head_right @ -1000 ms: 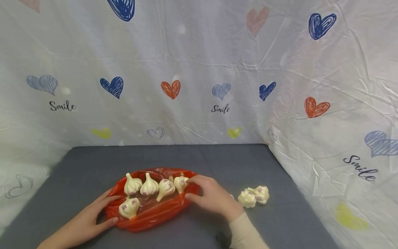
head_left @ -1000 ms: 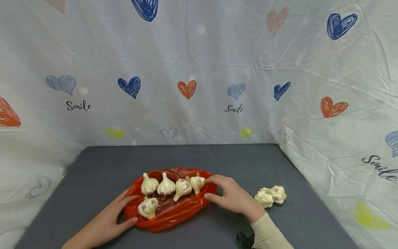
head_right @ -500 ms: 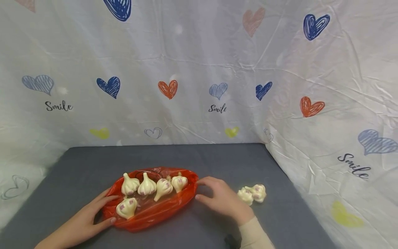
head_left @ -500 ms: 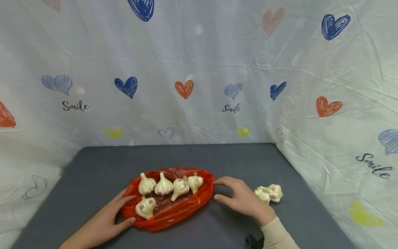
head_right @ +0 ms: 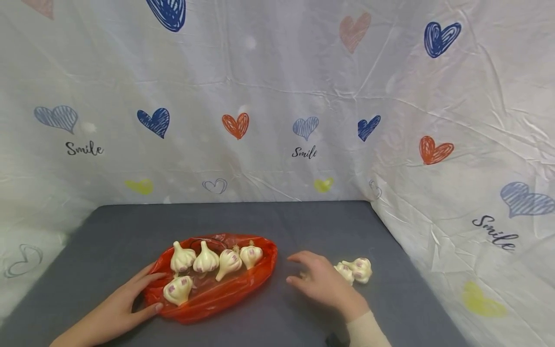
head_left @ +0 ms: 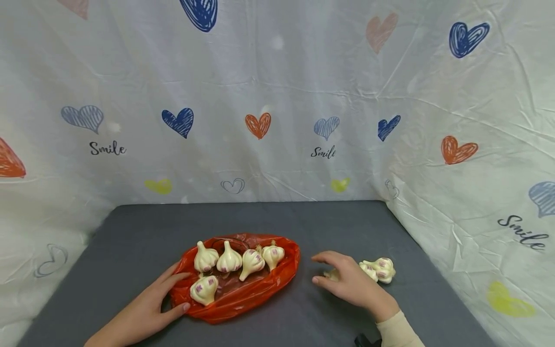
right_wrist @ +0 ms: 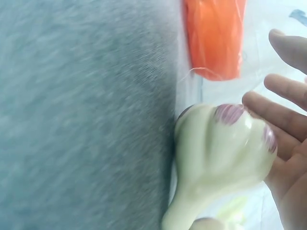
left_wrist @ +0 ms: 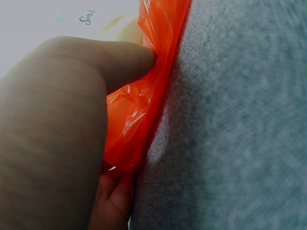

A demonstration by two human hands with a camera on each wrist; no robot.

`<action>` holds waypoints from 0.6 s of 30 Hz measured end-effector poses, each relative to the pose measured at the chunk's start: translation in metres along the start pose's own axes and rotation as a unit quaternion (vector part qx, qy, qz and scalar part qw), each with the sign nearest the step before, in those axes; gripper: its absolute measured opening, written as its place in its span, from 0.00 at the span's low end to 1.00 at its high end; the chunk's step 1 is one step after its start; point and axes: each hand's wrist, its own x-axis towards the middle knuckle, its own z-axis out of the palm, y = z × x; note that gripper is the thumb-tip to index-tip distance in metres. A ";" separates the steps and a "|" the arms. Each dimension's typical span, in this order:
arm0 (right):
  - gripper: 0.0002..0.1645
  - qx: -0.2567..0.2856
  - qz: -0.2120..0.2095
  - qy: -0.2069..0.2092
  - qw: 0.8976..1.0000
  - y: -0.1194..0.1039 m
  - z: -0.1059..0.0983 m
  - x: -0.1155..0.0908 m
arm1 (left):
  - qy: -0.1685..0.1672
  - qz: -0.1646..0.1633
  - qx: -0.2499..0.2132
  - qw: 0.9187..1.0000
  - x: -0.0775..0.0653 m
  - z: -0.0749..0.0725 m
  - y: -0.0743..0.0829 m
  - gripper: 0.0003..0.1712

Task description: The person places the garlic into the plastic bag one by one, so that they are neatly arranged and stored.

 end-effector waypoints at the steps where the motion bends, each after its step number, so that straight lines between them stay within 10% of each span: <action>1: 0.25 -0.002 -0.001 0.003 1.000 0.001 0.000 -0.002 | -0.001 0.000 -0.001 1.000 0.000 0.000 0.000 0.44; 18: 0.28 -0.043 0.006 0.045 0.998 0.013 -0.001 -0.027 | 0.004 0.000 0.007 1.000 0.000 0.000 0.000 0.44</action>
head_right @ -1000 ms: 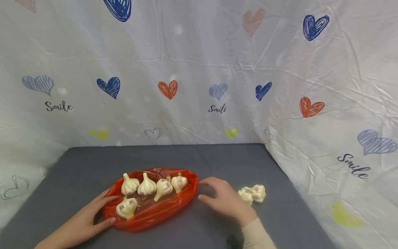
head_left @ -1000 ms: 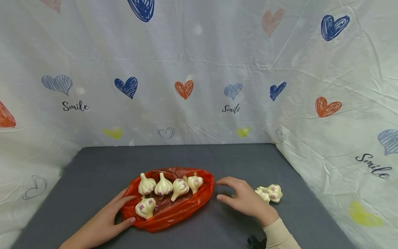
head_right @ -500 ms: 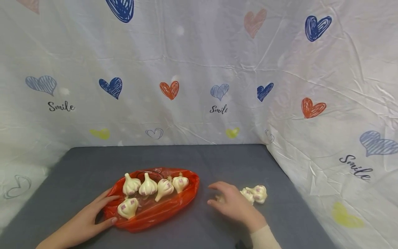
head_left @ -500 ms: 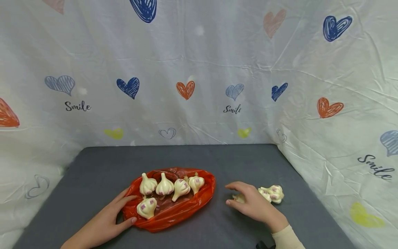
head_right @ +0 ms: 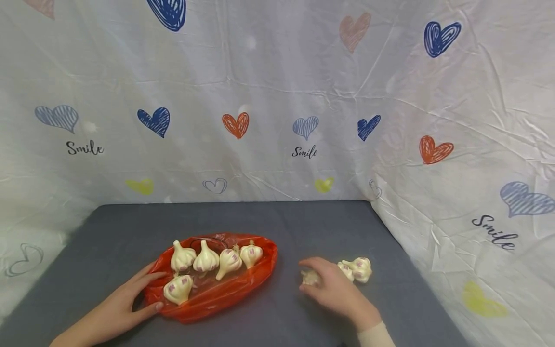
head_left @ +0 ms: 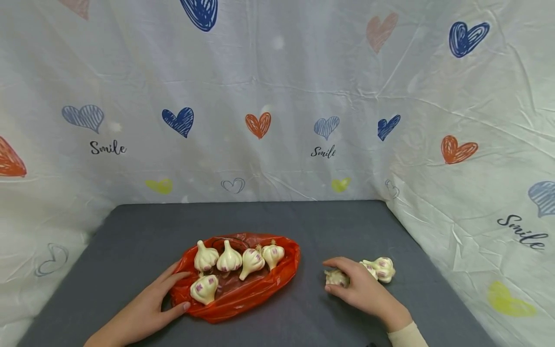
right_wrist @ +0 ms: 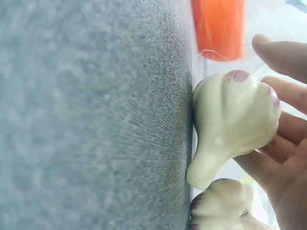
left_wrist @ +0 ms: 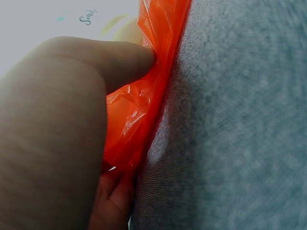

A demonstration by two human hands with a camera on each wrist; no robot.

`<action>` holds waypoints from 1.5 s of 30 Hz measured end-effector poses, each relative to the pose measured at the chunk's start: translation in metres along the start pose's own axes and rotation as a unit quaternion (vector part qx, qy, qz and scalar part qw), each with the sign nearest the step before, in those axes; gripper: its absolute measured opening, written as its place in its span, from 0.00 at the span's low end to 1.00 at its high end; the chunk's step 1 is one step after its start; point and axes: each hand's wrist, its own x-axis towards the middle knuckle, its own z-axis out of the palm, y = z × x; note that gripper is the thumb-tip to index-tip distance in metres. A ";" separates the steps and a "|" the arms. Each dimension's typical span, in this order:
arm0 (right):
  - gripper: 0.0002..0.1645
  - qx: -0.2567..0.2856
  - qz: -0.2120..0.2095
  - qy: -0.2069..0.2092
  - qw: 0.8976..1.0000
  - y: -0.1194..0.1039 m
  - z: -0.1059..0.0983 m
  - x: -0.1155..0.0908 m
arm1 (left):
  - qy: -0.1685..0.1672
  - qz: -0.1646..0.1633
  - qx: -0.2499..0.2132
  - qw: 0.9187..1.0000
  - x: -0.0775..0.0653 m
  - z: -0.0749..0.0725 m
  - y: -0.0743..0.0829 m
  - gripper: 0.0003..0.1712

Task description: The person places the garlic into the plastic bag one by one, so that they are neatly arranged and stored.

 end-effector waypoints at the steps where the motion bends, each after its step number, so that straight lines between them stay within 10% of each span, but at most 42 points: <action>1: 0.29 0.001 0.000 0.001 1.000 0.000 0.000 -0.001 | 0.000 0.000 0.000 1.000 0.000 0.000 0.000 0.44; 45: 0.23 0.022 -0.007 -0.028 0.999 0.005 -0.003 -0.013 | 0.004 -0.001 0.007 1.000 -0.001 0.000 -0.001 0.44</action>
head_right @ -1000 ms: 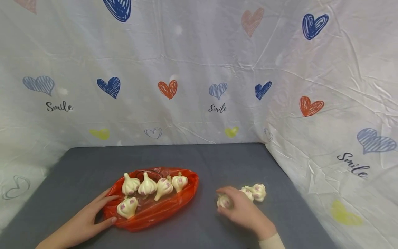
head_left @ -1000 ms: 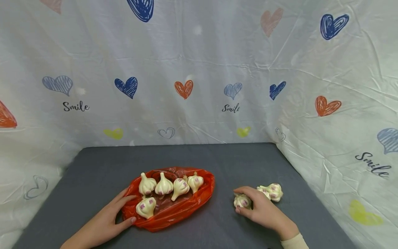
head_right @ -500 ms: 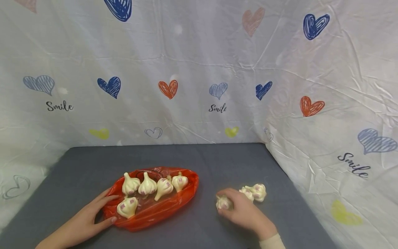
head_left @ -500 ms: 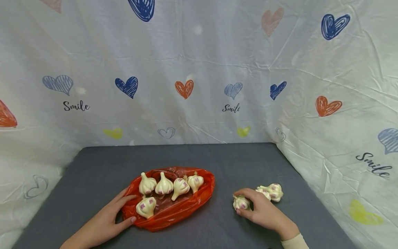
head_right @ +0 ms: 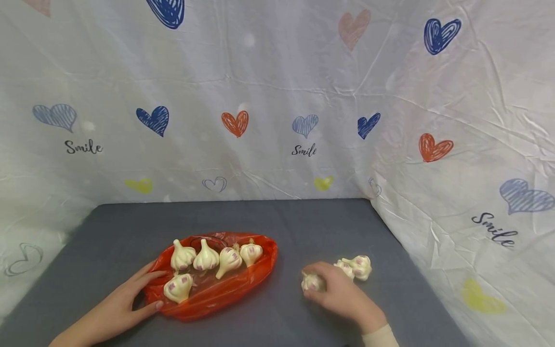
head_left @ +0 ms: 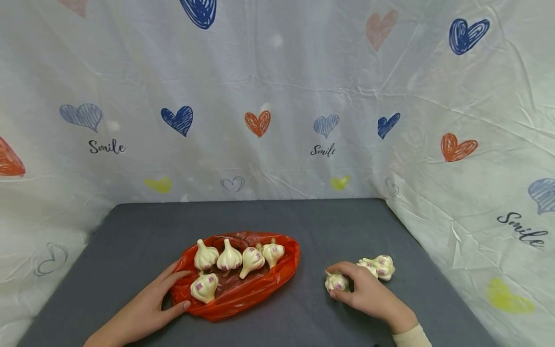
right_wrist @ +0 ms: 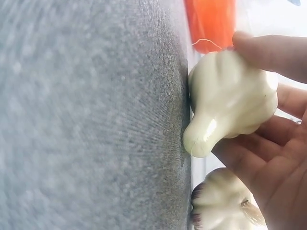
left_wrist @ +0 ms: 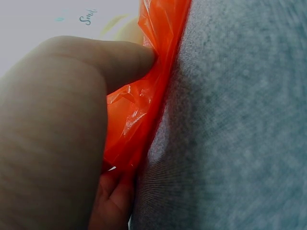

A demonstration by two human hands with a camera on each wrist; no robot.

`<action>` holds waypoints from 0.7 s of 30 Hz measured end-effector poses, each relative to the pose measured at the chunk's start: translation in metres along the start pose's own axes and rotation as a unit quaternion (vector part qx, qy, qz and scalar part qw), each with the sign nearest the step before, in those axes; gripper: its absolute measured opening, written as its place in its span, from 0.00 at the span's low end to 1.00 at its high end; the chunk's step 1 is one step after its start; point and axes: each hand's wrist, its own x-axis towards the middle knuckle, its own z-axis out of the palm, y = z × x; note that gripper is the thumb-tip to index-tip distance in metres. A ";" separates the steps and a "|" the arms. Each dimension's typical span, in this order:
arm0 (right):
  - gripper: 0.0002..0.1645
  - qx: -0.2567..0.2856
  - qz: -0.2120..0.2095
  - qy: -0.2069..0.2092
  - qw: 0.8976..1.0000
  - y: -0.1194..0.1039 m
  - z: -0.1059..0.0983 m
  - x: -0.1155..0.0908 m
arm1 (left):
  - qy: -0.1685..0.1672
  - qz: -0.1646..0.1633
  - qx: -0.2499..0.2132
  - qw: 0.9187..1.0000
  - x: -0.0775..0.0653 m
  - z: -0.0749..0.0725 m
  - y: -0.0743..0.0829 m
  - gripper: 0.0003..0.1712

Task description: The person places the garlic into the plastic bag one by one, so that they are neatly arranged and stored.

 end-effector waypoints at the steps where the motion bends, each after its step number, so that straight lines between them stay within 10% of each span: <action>1: 0.23 0.000 0.000 -0.001 1.000 0.000 0.000 0.000 | 0.001 0.001 0.001 1.000 0.000 0.000 0.000 0.43; 21: 0.22 -0.007 -0.002 -0.002 1.000 -0.002 -0.001 0.008 | 0.020 0.018 0.023 0.999 -0.002 0.001 0.002 0.41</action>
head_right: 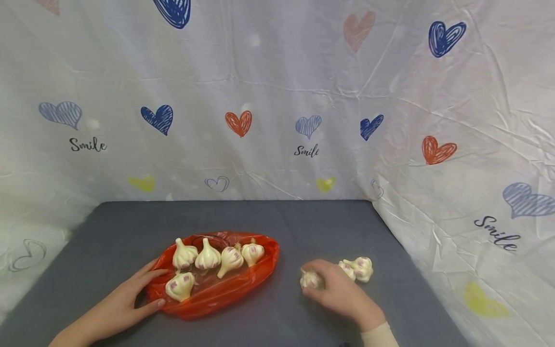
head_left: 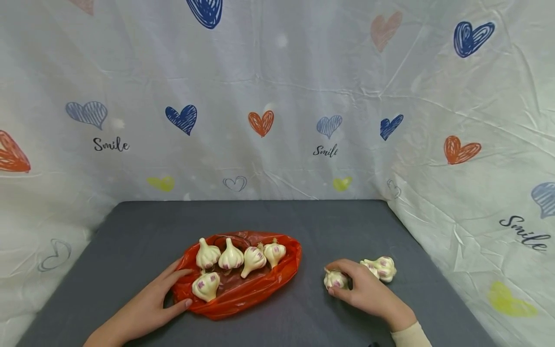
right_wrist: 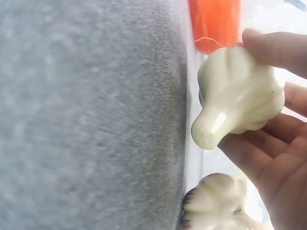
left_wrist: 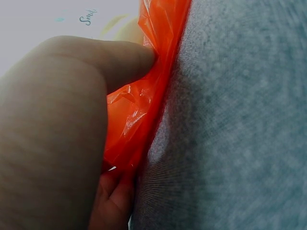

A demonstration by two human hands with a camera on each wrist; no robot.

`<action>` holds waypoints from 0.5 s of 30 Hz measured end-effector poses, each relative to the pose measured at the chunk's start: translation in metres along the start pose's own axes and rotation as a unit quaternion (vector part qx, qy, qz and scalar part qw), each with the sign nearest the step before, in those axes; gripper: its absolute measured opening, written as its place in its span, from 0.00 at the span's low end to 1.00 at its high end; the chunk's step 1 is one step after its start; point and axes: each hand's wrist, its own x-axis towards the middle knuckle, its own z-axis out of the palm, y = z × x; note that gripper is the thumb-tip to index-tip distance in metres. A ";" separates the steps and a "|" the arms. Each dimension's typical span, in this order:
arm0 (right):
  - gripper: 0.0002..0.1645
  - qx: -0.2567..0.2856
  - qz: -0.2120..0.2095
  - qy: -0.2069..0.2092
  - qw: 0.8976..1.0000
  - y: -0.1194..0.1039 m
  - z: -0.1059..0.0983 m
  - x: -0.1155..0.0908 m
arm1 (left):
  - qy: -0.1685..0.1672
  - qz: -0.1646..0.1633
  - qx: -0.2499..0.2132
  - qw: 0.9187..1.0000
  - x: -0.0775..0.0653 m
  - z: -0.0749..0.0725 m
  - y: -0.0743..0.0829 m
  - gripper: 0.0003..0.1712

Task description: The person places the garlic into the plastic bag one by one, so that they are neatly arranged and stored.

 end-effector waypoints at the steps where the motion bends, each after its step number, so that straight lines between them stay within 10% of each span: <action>1: 0.23 -0.001 0.001 0.001 1.000 0.000 -0.001 0.001 | 0.001 0.000 0.002 1.000 0.000 0.000 0.000 0.41; 15: 0.24 0.021 0.003 -0.002 1.000 -0.016 -0.005 0.017 | -0.007 -0.006 -0.020 1.000 0.000 0.000 -0.001 0.42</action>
